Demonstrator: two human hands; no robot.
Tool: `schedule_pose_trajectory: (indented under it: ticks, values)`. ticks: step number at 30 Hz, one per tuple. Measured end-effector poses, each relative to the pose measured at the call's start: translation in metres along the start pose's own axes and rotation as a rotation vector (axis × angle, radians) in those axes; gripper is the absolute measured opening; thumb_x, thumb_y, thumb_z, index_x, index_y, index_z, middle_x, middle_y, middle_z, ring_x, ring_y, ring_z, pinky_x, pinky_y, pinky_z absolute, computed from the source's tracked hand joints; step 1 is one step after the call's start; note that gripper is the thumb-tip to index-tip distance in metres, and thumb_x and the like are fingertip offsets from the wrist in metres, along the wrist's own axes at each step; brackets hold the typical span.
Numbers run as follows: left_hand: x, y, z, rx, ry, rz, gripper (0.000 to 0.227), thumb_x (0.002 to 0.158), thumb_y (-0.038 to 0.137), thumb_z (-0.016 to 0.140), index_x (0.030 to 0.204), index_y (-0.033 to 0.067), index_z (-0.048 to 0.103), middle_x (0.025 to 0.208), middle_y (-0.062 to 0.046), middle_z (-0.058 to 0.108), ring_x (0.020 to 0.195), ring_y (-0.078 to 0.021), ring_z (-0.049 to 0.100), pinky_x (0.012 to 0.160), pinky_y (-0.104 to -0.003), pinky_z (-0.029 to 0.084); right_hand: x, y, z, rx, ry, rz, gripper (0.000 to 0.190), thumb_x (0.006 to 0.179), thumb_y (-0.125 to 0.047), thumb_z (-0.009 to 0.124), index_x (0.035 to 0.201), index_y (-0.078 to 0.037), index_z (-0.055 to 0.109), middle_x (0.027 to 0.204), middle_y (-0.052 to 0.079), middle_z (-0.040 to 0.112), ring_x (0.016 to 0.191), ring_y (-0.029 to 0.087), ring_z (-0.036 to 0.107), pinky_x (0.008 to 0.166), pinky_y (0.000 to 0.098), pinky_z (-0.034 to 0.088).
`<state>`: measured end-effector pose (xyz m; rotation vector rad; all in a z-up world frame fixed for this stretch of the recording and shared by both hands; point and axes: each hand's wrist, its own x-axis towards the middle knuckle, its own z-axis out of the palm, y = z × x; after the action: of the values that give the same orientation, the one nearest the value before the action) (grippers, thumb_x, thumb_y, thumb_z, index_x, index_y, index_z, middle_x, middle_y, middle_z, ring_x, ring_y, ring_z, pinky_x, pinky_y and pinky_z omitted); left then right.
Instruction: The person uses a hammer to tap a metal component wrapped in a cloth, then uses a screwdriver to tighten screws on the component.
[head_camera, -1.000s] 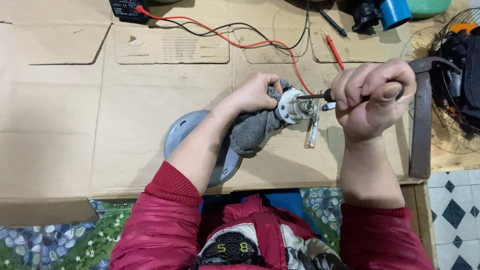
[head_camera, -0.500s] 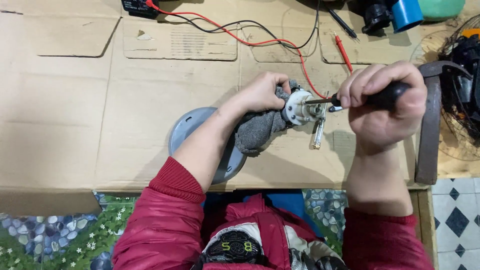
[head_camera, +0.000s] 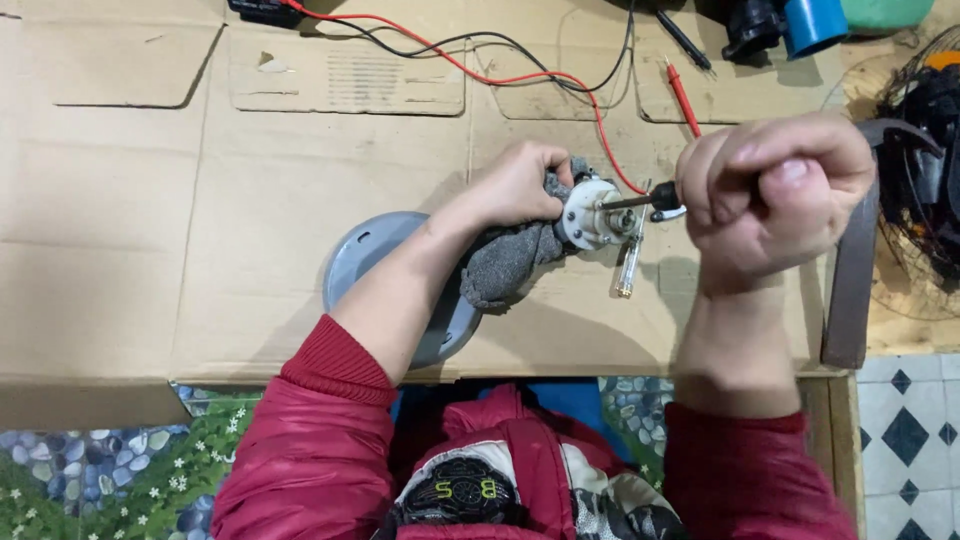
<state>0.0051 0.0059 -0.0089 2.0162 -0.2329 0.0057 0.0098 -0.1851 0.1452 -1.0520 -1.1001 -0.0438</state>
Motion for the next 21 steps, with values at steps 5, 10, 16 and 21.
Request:
schedule_pose_trajectory:
  ticks: [5, 10, 16, 21]
  values:
    - [0.002, -0.005, 0.0, -0.038, -0.021, -0.019, 0.02, 0.063, 0.008, 0.068, 0.079, 0.0187, 0.071, 0.082, 0.008, 0.075, 0.077, -0.0065, 0.065, 0.071, -0.023, 0.048, -0.003, -0.001, 0.04, -0.382, 0.685, -0.153, 0.011, 0.1, -0.014, 0.039, 0.096, -0.007, 0.046, 0.058, 0.006, 0.031, 0.041, 0.016, 0.029, 0.038, 0.0313, 0.029]
    - [0.004, -0.011, -0.006, -0.064, -0.094, -0.028, 0.024, 0.064, 0.008, 0.068, 0.086, 0.0179, 0.071, 0.088, 0.007, 0.074, 0.077, -0.0068, 0.061, 0.069, -0.023, 0.046, -0.024, -0.017, -0.009, -0.183, 0.312, 0.04, 0.014, 0.104, -0.024, 0.057, 0.101, -0.01, 0.057, 0.08, 0.006, 0.053, 0.07, 0.019, 0.054, 0.07, 0.0323, 0.051]
    - [0.004, -0.015, 0.003, -0.121, -0.062, -0.023, 0.026, 0.064, 0.008, 0.069, 0.088, 0.0156, 0.073, 0.08, -0.001, 0.069, 0.074, -0.0124, 0.062, 0.067, -0.026, 0.047, 0.019, -0.024, -0.016, -0.017, -0.462, 0.097, 0.016, 0.08, -0.01, 0.062, 0.088, 0.001, 0.071, 0.087, 0.02, 0.069, 0.084, 0.034, 0.071, 0.078, 0.0417, 0.058]
    - [-0.001, -0.008, 0.0, -0.127, -0.015, -0.048, 0.029, 0.062, 0.009, 0.07, 0.09, 0.0109, 0.076, 0.072, -0.008, 0.068, 0.066, -0.0192, 0.062, 0.06, -0.031, 0.047, -0.002, 0.014, -0.012, 0.228, -0.093, 0.072, 0.009, 0.076, 0.009, 0.052, 0.08, 0.014, 0.058, 0.053, 0.019, 0.049, 0.034, 0.021, 0.047, 0.033, 0.0327, 0.036]
